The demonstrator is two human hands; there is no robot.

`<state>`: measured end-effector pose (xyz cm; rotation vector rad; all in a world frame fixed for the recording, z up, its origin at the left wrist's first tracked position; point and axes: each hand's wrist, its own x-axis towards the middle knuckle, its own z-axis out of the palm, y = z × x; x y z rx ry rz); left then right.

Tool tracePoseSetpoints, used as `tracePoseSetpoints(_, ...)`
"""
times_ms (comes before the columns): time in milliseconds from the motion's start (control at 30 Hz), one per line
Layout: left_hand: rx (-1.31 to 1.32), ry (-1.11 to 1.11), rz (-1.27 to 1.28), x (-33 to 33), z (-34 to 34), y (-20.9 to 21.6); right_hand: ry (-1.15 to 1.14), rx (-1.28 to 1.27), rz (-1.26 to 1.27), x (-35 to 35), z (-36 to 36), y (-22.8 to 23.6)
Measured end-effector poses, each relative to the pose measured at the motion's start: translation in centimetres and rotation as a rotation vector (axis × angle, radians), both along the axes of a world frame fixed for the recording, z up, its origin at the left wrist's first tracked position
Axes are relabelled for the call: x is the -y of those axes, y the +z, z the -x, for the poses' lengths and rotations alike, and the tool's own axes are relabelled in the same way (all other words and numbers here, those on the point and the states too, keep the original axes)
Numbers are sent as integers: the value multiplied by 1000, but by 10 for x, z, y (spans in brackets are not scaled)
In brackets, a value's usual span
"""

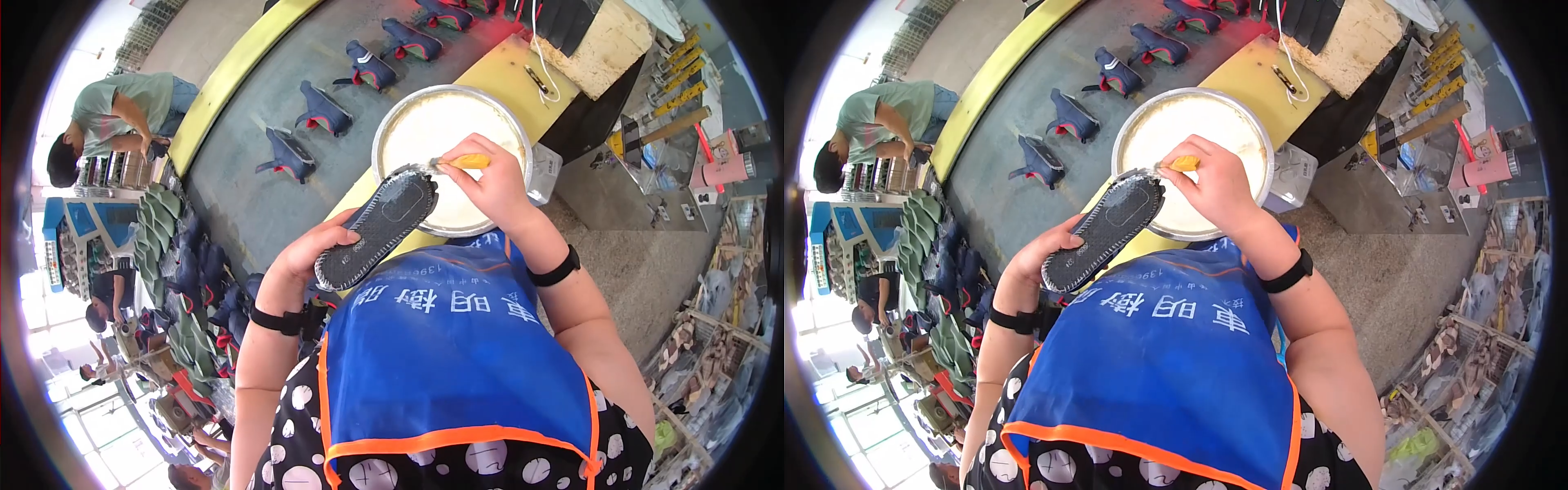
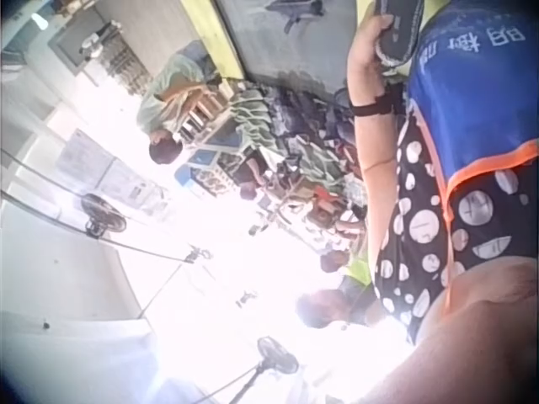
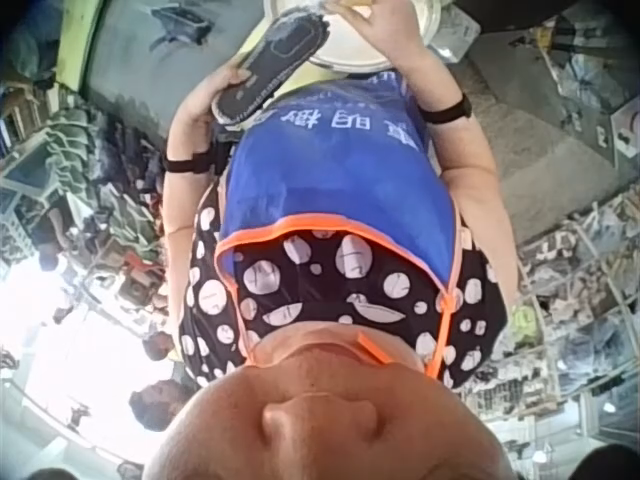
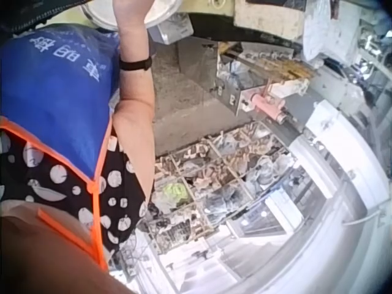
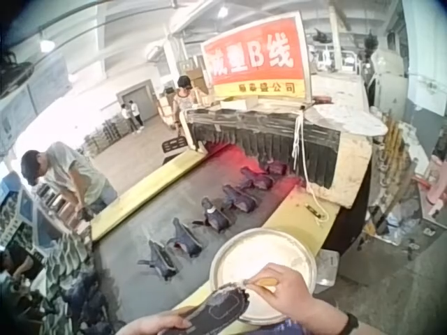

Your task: Applying glue to the bottom of shoe soles using a brush.

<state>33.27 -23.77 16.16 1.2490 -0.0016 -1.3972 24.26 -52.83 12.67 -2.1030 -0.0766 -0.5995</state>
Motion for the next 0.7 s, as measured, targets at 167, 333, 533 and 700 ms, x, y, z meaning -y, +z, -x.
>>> tracePoseSetpoints(167,152,-56,-37,5,1,8,46,135,-292,-18,-7,9)
tracePoseSetpoints(333,370,-18,-18,2,9,11,-197,-23,-163,-12,-7,0)
tracePoseSetpoints(533,420,104,19,5,19,9,-230,75,-283,-27,-8,6)
tracePoseSetpoints(700,509,227,33,6,25,-5,-274,-4,-201,-44,8,13)
